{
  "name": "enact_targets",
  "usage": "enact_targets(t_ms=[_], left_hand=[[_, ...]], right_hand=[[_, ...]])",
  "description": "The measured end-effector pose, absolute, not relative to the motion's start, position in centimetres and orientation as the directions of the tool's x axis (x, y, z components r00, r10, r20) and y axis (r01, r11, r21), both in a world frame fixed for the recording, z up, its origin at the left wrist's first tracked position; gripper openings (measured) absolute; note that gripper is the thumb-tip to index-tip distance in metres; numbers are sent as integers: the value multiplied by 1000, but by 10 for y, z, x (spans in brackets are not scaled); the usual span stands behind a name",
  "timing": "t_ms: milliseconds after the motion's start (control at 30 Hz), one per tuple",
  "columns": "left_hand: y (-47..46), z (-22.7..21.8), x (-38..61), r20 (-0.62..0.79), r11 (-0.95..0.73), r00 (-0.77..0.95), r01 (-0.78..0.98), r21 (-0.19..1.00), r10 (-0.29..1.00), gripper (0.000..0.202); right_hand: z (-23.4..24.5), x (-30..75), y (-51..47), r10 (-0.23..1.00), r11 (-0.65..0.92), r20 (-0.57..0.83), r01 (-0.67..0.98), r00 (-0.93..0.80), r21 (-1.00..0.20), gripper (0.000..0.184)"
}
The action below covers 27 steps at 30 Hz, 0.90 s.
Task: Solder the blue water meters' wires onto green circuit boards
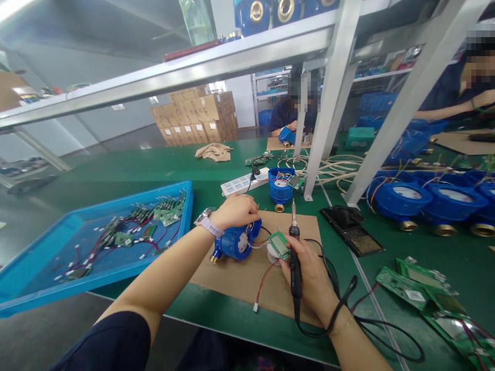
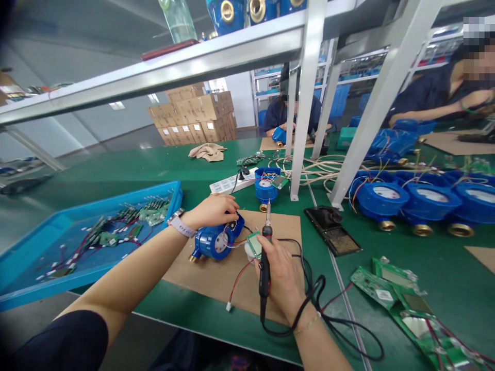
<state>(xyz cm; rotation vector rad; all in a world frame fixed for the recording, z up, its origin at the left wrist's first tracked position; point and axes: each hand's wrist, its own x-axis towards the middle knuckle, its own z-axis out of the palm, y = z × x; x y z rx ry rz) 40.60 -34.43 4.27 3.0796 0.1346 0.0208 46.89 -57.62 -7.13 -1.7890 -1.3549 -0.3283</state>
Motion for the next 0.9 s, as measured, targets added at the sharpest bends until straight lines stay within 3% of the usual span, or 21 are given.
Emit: enact_targets(t_ms=[267,467,733,900], left_hand=[[-317,47,389,74,-927,984,126,352,162,26],[-302,30,374,183,-837,929,187,514,320,32],[-298,17,364,235,-747,878,184,639,417,29],[-301,16,363,237,-729,883,155,667,405,27]], right_hand=[[-71,469,-578,678,-62,628,881,382,-469,51],[-71,469,-576,669,-68,640,889,377,-453,51],[-61,471,-570,641,-52,671,892,374,-448,62],[-47,477,-551,798,-16,529,887,289,-461,79]])
